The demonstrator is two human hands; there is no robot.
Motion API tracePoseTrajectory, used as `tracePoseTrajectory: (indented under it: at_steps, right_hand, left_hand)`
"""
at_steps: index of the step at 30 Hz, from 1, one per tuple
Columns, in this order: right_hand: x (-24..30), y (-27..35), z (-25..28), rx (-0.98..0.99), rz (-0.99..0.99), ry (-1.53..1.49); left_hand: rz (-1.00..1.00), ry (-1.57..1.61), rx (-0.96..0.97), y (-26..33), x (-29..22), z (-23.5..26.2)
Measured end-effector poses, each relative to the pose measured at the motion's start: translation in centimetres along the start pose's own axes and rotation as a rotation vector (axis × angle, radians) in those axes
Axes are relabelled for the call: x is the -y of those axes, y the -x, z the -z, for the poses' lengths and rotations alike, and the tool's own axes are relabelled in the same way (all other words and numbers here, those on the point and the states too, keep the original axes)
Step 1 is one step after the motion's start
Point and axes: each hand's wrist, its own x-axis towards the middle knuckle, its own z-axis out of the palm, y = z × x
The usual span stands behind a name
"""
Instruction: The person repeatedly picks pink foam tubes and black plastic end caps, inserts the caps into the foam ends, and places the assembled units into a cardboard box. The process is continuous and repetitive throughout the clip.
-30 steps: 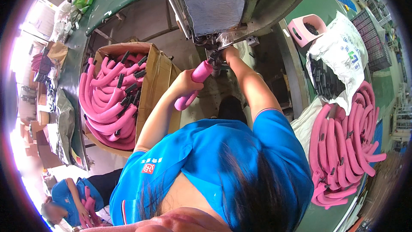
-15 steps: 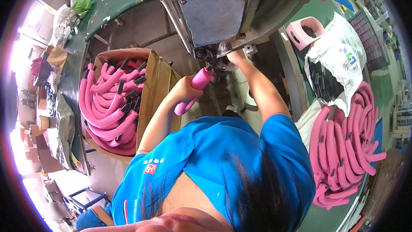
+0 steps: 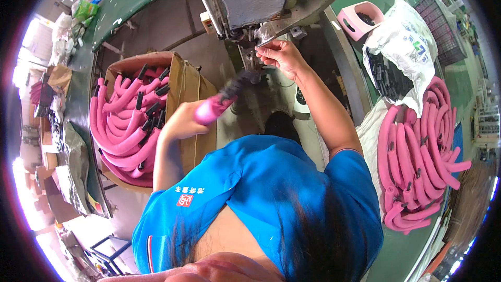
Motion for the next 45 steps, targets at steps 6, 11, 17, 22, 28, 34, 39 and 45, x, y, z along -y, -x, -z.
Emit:
tracePoseTrajectory:
  at_steps: [6,11,17,22,28,34,39,45]
  right_hand:
    - [-0.6,-0.5,-1.3,0.019,0.115,0.155]
    - [-0.7,-0.5,-2.0,-0.012,0.015,0.116]
    - [-1.9,0.8,-2.9,-0.134,-0.036,0.024]
    - [-3.6,5.5,1.8,-0.164,-0.063,0.103]
    - [-5.0,16.5,11.5,-0.639,0.167,0.617]
    - [-4.3,30.1,20.2,-1.352,0.089,1.371]
    - [-3.1,29.7,20.4,-1.259,-0.157,1.504]
    - [-9.9,32.6,27.3,-1.351,-0.684,1.293]
  left_hand:
    - [0.183,-0.193,-0.778,15.4,-3.8,5.9]
    - [0.135,-0.64,-1.058,19.4,-7.9,5.3]
    - [0.309,-1.218,-0.945,16.5,4.2,12.7]
    - [0.592,-1.26,-0.645,18.2,22.9,15.9]
    - [0.834,-0.803,-0.751,6.7,22.9,9.1]
    - [0.052,-0.645,-0.527,-2.3,16.2,1.4]
    - [-0.092,-0.766,0.016,-7.4,10.5,-7.5]
    - [-0.001,-0.51,0.347,-8.0,2.5,-13.6]
